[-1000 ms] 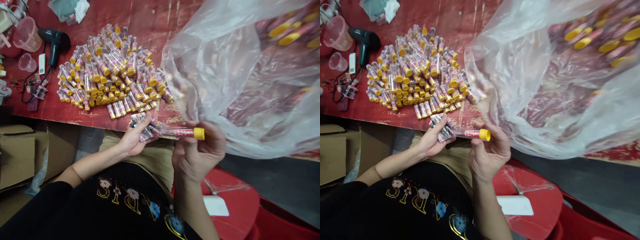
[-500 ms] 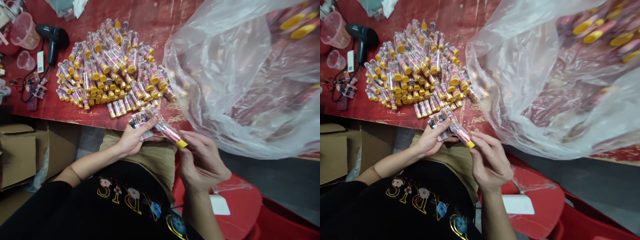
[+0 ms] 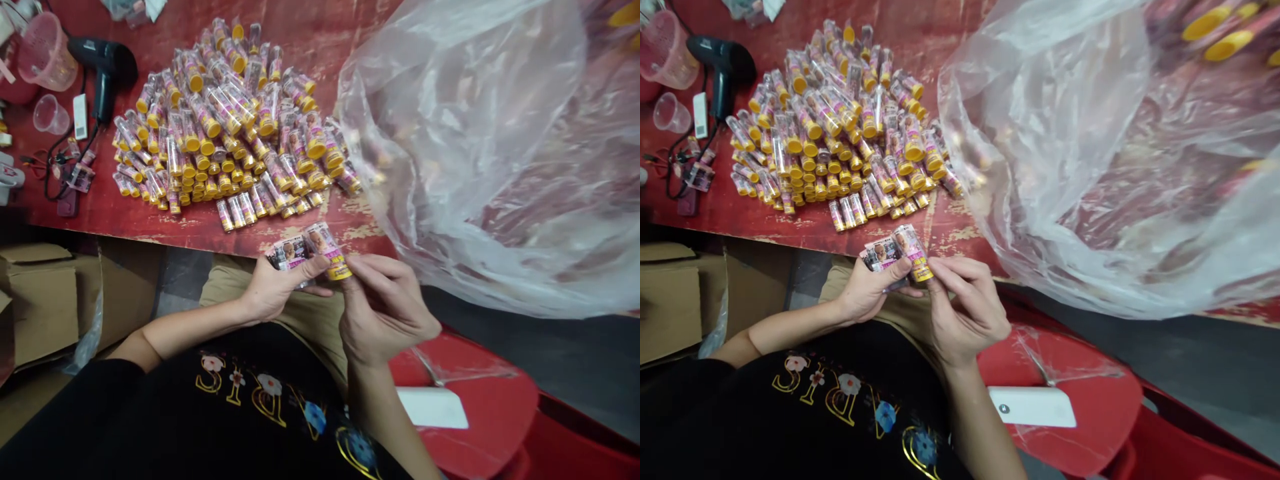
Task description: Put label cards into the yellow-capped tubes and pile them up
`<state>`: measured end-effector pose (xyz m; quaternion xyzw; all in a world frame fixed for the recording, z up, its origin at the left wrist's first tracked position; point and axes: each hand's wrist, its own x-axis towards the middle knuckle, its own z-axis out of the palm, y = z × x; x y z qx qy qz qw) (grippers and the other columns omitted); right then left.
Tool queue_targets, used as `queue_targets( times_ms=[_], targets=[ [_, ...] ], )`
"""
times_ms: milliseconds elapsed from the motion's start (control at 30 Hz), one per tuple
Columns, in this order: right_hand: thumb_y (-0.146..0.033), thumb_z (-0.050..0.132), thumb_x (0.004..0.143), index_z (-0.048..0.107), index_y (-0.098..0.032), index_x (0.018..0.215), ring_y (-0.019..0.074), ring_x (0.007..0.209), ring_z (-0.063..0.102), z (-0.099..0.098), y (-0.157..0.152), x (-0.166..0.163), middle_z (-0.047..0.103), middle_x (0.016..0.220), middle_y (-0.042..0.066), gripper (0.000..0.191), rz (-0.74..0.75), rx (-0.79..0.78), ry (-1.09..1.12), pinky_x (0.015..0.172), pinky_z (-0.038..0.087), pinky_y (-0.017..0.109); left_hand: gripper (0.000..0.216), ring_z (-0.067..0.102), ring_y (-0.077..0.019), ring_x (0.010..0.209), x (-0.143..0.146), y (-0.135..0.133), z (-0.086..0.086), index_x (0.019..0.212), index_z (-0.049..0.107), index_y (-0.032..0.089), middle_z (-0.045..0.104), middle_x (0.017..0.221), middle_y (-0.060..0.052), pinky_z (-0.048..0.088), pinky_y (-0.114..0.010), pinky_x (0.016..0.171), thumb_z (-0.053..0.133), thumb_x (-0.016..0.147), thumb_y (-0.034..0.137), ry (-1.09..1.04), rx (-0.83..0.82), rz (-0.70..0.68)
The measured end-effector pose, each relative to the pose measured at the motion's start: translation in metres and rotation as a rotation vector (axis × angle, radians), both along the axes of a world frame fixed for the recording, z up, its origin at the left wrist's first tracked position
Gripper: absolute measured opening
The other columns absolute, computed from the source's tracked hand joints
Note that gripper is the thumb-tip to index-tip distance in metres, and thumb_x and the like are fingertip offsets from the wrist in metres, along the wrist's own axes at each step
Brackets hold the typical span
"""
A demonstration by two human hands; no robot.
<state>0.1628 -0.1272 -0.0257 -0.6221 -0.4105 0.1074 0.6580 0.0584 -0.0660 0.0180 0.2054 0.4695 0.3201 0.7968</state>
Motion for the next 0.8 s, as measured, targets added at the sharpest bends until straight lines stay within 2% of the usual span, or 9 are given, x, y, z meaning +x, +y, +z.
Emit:
queue_targets(
  times_ms=[100, 233, 467, 533, 600, 667, 733, 800],
  targets=[
    [-0.011, 0.081, 0.083, 0.083, -0.032, 0.107, 0.0179, 0.085, 0.073, -0.003, 0.003, -0.005, 0.079, 0.092, 0.0, 0.032, 0.013, 0.032, 0.004, 0.079, 0.059, 0.036, 0.064, 0.074, -0.0191, 0.078, -0.004, 0.001, -0.001, 0.093, 0.068, 0.014, 0.076, 0.093, -0.006, 0.065, -0.03, 0.062, 0.101, 0.05, 0.047, 0.002, 0.004, 0.023],
    [-0.015, 0.083, 0.082, 0.084, -0.029, 0.099, 0.0179, 0.08, 0.073, -0.005, 0.006, -0.009, 0.078, 0.088, 0.001, 0.022, -0.031, 0.009, 0.024, 0.074, 0.06, 0.036, 0.065, 0.076, -0.0203, 0.081, -0.008, 0.001, -0.003, 0.095, 0.068, 0.015, 0.077, 0.094, -0.007, 0.064, -0.028, 0.062, 0.101, 0.05, 0.048, -0.009, 0.025, 0.03],
    [-0.014, 0.083, 0.083, 0.084, -0.029, 0.101, 0.0171, 0.08, 0.072, -0.01, 0.01, -0.018, 0.077, 0.087, 0.001, 0.023, -0.019, 0.011, 0.05, 0.073, 0.06, 0.034, 0.064, 0.076, -0.0198, 0.081, -0.01, -0.001, -0.008, 0.097, 0.07, 0.014, 0.077, 0.096, -0.008, 0.066, -0.031, 0.067, 0.1, 0.053, 0.05, -0.019, 0.011, 0.036],
    [-0.017, 0.082, 0.084, 0.083, -0.028, 0.105, 0.0182, 0.085, 0.073, -0.01, 0.008, -0.021, 0.077, 0.092, 0.002, 0.023, 0.053, -0.035, 0.075, 0.076, 0.062, 0.036, 0.064, 0.076, -0.0193, 0.079, -0.018, 0.001, -0.013, 0.099, 0.071, 0.013, 0.077, 0.095, -0.008, 0.066, -0.032, 0.066, 0.1, 0.054, 0.048, 0.0, 0.006, 0.068],
    [-0.021, 0.083, 0.083, 0.081, -0.028, 0.115, 0.0191, 0.09, 0.074, -0.01, 0.004, -0.016, 0.076, 0.105, 0.005, 0.033, 0.159, -0.094, 0.113, 0.079, 0.063, 0.036, 0.064, 0.075, -0.0182, 0.073, -0.038, 0.009, -0.017, 0.1, 0.07, 0.014, 0.077, 0.093, -0.006, 0.066, -0.032, 0.063, 0.1, 0.054, 0.046, 0.067, 0.015, 0.132],
    [-0.023, 0.083, 0.083, 0.078, -0.028, 0.123, 0.0195, 0.091, 0.074, -0.012, 0.0, 0.002, 0.074, 0.113, 0.007, 0.041, 0.182, -0.129, 0.116, 0.079, 0.064, 0.037, 0.062, 0.074, -0.0172, 0.067, -0.069, 0.021, -0.02, 0.102, 0.069, 0.015, 0.077, 0.088, -0.004, 0.064, -0.029, 0.058, 0.1, 0.056, 0.041, 0.214, 0.047, 0.219],
    [-0.024, 0.08, 0.085, 0.079, -0.025, 0.12, 0.0201, 0.091, 0.073, -0.018, 0.0, 0.04, 0.075, 0.111, 0.008, 0.035, 0.055, -0.131, 0.066, 0.079, 0.063, 0.037, 0.053, 0.073, -0.0154, 0.061, -0.103, 0.038, -0.024, 0.103, 0.068, 0.015, 0.076, 0.082, -0.002, 0.06, -0.024, 0.052, 0.098, 0.063, 0.035, 0.446, 0.128, 0.335],
    [-0.024, 0.075, 0.089, 0.08, -0.021, 0.116, 0.0197, 0.093, 0.072, -0.024, 0.007, 0.097, 0.075, 0.109, 0.01, 0.027, -0.096, -0.149, 0.058, 0.08, 0.06, 0.036, 0.041, 0.071, -0.0128, 0.057, -0.128, 0.059, -0.032, 0.101, 0.07, 0.015, 0.076, 0.08, -0.001, 0.057, -0.021, 0.05, 0.094, 0.07, 0.027, 0.645, 0.185, 0.377]
  ],
)
